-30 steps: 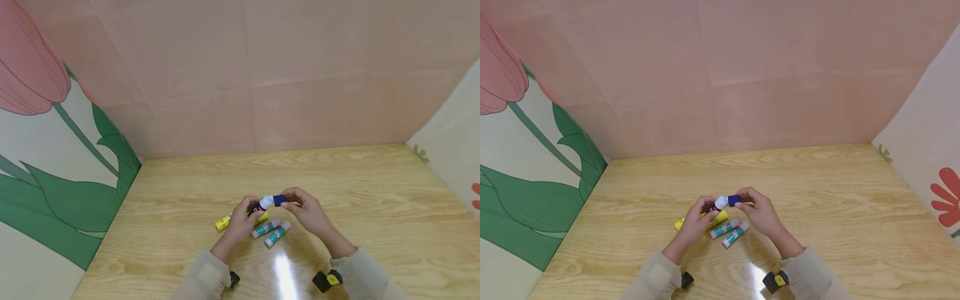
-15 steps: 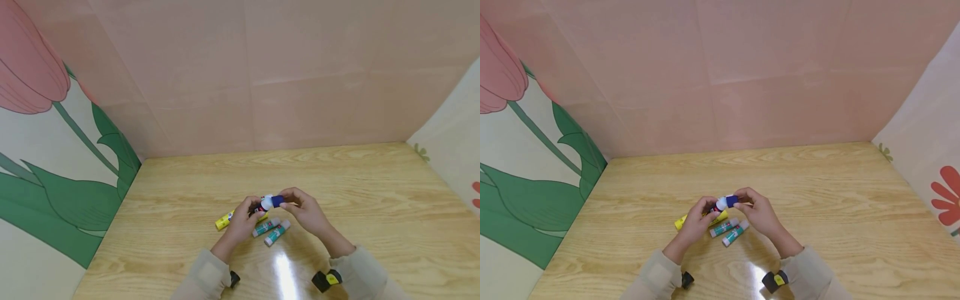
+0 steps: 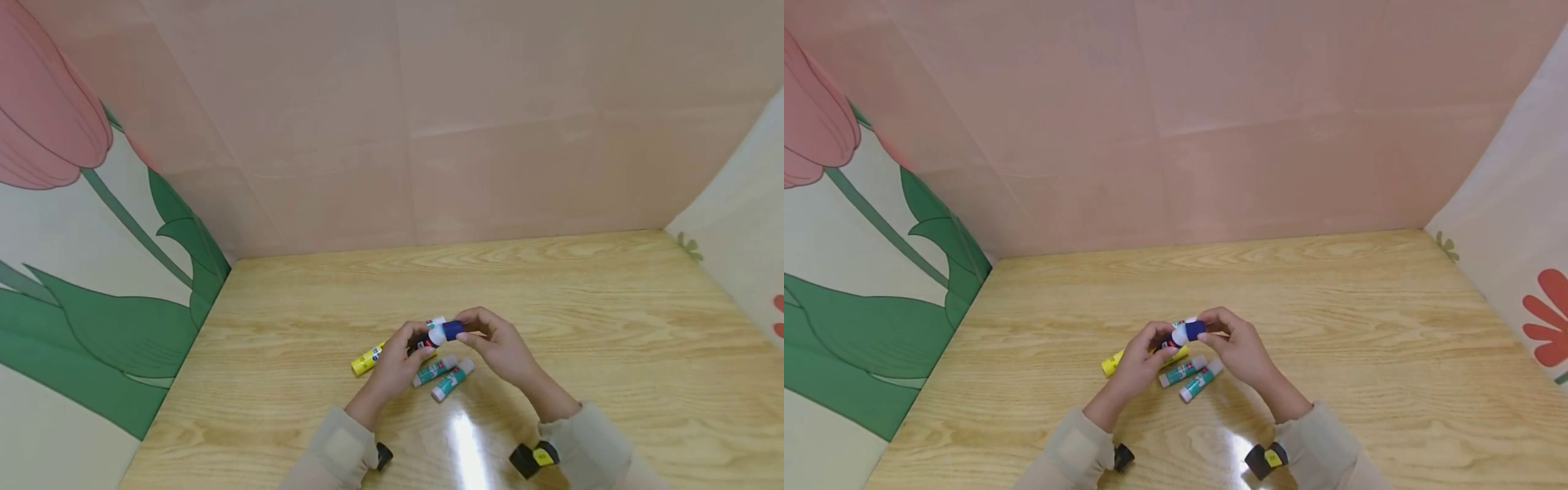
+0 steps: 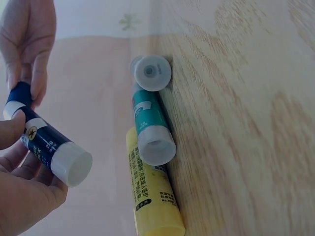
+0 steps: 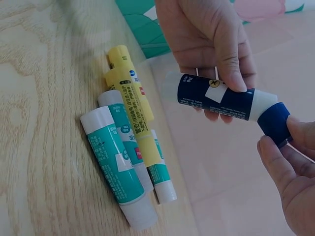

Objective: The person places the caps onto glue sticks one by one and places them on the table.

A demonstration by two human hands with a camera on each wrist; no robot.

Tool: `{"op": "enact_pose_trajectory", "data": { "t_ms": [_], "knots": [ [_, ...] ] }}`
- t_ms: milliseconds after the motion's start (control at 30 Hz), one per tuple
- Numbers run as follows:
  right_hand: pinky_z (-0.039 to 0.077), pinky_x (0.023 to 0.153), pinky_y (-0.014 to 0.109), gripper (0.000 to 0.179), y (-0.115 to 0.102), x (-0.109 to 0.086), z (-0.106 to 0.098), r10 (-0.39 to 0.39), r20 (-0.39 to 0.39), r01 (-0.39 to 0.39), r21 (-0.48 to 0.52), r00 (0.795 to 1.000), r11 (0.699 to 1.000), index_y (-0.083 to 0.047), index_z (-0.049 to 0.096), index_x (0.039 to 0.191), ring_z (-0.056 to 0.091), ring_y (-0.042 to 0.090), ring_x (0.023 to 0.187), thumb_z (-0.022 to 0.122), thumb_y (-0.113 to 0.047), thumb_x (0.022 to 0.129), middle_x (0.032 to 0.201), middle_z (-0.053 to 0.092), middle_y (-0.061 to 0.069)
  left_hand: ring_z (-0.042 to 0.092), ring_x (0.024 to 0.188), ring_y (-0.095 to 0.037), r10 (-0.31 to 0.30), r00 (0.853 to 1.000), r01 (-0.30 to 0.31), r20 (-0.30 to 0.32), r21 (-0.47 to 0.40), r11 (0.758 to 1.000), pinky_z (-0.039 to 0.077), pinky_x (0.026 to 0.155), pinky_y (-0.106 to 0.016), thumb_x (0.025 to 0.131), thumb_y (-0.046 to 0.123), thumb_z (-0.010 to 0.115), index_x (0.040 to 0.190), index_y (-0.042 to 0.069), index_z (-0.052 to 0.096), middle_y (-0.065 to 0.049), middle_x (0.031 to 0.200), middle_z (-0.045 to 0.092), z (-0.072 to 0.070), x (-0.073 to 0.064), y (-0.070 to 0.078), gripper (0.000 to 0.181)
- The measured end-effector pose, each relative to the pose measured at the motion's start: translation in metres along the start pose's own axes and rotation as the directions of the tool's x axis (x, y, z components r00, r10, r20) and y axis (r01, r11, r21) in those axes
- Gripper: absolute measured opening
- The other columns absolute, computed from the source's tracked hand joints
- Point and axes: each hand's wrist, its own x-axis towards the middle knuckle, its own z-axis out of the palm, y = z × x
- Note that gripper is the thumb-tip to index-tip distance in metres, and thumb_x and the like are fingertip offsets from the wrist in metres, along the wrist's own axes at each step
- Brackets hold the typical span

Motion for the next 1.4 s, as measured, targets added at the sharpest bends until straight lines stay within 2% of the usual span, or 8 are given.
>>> {"op": "enact_pose_trajectory", "data": {
  "t_ms": [200, 433, 533, 733, 800, 1100, 1400],
  "knots": [
    [0.045, 0.075, 0.028, 0.020, 0.001, -0.001, 0.000, 0.000, 0.002, 0.000, -0.004, 1.000, 1.000, -0.001, 0.055, 0.101, 0.053, 0.022, 0.090, 0.057, -0.004, 0.082, 0.098, 0.057, 0.010, 0.052, 0.094, -0.018, -0.019, 1.000, 0.019, 0.007, -0.004, 1.000, 0.042, 0.081, -0.031, 0.083, 0.008, 0.055, 0.105, 0.005, 0.051, -0.008, 0.108, 0.055, -0.001, -0.001, 0.004, 0.023],
    [0.045, 0.077, 0.030, 0.019, 0.003, -0.002, 0.001, -0.007, 0.006, 0.007, -0.003, 1.000, 1.000, 0.000, 0.055, 0.100, 0.053, 0.024, 0.091, 0.057, -0.002, 0.081, 0.097, 0.057, 0.011, 0.052, 0.093, -0.025, -0.020, 1.000, 0.020, 0.012, 0.014, 1.000, 0.041, 0.081, -0.036, 0.082, 0.000, 0.054, 0.102, -0.002, 0.051, -0.013, 0.100, 0.056, -0.008, -0.008, 0.034, 0.020],
    [0.045, 0.077, 0.030, 0.019, 0.003, -0.003, 0.001, 0.000, 0.010, 0.000, -0.005, 1.000, 1.000, 0.000, 0.055, 0.100, 0.053, 0.024, 0.091, 0.057, -0.002, 0.081, 0.096, 0.058, 0.011, 0.052, 0.093, -0.026, -0.017, 1.000, 0.017, 0.017, 0.012, 1.000, 0.041, 0.081, -0.037, 0.082, 0.000, 0.054, 0.102, -0.002, 0.052, -0.013, 0.099, 0.056, -0.007, -0.008, 0.031, 0.020],
    [0.046, 0.076, 0.030, 0.019, 0.002, -0.005, 0.002, 0.008, 0.015, -0.007, -0.010, 1.000, 1.000, 0.000, 0.055, 0.100, 0.054, 0.024, 0.090, 0.056, -0.001, 0.081, 0.095, 0.058, 0.011, 0.052, 0.093, -0.018, -0.043, 0.999, 0.043, 0.028, 0.006, 0.999, 0.042, 0.080, -0.030, 0.082, 0.008, 0.057, 0.102, 0.008, 0.054, -0.003, 0.101, 0.056, -0.001, -0.003, 0.003, 0.020],
    [0.046, 0.075, 0.030, 0.019, 0.002, -0.005, 0.002, 0.010, 0.016, -0.009, -0.009, 1.000, 1.000, 0.000, 0.055, 0.100, 0.054, 0.024, 0.089, 0.056, -0.001, 0.081, 0.095, 0.058, 0.011, 0.051, 0.093, -0.016, -0.048, 0.998, 0.048, 0.033, 0.011, 0.999, 0.042, 0.079, -0.027, 0.082, 0.010, 0.057, 0.102, 0.010, 0.054, -0.001, 0.101, 0.056, 0.000, -0.002, 0.000, 0.020],
    [0.046, 0.075, 0.028, 0.018, 0.003, -0.005, 0.003, -0.006, 0.018, 0.006, 0.001, 1.000, 1.000, 0.002, 0.055, 0.098, 0.054, 0.025, 0.089, 0.055, 0.003, 0.081, 0.094, 0.057, 0.013, 0.051, 0.092, -0.011, -0.047, 0.998, 0.045, 0.049, 0.028, 0.999, 0.042, 0.079, -0.026, 0.083, 0.011, 0.056, 0.104, 0.012, 0.054, 0.000, 0.103, 0.055, -0.001, -0.003, -0.002, 0.021],
    [0.047, 0.074, 0.028, 0.019, 0.006, -0.004, 0.004, -0.032, 0.023, 0.033, -0.047, 0.999, 0.998, 0.001, 0.056, 0.097, 0.054, 0.025, 0.089, 0.056, 0.006, 0.079, 0.094, 0.057, 0.012, 0.050, 0.091, -0.010, -0.062, 0.997, 0.058, 0.050, 0.083, 0.995, 0.042, 0.078, -0.026, 0.083, 0.012, 0.057, 0.104, 0.013, 0.055, 0.001, 0.103, 0.054, -0.002, -0.002, -0.002, 0.022]
  ]
}}
